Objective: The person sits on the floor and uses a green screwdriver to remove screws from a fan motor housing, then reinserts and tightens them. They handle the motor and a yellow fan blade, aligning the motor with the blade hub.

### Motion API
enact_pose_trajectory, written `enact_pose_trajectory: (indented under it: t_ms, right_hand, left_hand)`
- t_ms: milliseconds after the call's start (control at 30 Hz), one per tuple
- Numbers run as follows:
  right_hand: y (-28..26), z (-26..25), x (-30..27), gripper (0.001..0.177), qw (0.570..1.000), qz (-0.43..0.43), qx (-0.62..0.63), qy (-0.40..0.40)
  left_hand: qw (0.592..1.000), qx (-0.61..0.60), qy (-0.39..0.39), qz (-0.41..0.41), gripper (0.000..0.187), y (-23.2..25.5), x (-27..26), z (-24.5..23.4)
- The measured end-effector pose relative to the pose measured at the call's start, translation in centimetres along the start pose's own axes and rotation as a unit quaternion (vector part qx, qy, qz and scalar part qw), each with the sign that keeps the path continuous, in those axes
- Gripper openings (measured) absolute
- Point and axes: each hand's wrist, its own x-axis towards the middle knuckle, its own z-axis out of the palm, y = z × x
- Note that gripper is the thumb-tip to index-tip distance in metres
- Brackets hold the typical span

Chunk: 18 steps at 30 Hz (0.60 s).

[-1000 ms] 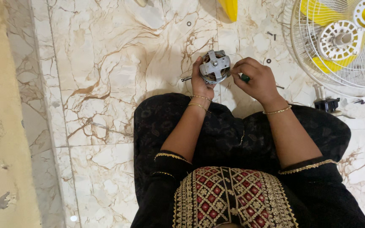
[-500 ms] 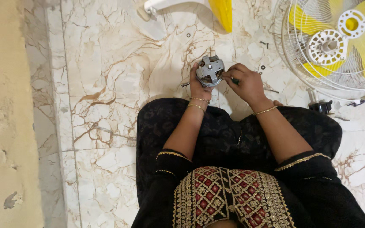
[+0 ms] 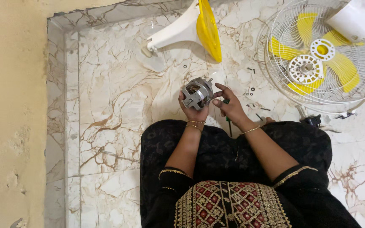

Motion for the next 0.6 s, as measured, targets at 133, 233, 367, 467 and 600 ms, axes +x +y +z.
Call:
enact_pose_trajectory:
  t_ms: [133,233,367,467,600]
  right_hand:
    - [1.9,0.1,0.7,0.071,0.999,0.019,0.031,-0.006]
    - [3.0,0.1,1.0,0.071,1.0,0.028,-0.001,-0.012]
    - [3.9,0.2,1.3,0.063,0.999,0.014,-0.034,0.033]
    - [3.7,-0.1,1.5,0.051,0.997,-0.061,-0.051,0.026]
    - [2.8,-0.1,1.1,0.044,0.99,-0.135,-0.041,0.016]
  left_hand:
    - [0.998,-0.015,0.051,0.015,0.06,-0.3,-0.2,-0.8]
    - [0.999,-0.005,0.023,0.03,0.058,-0.7,0.0,-1.5]
    - [1.0,-0.002,0.001,0.031,0.057,-1.3,0.1,-1.7]
    - [1.0,-0.01,-0.013,0.016,0.062,-1.3,-0.1,-1.4]
    - [0.997,0.019,-0.077,0.007,0.071,-1.3,-0.7,-0.7]
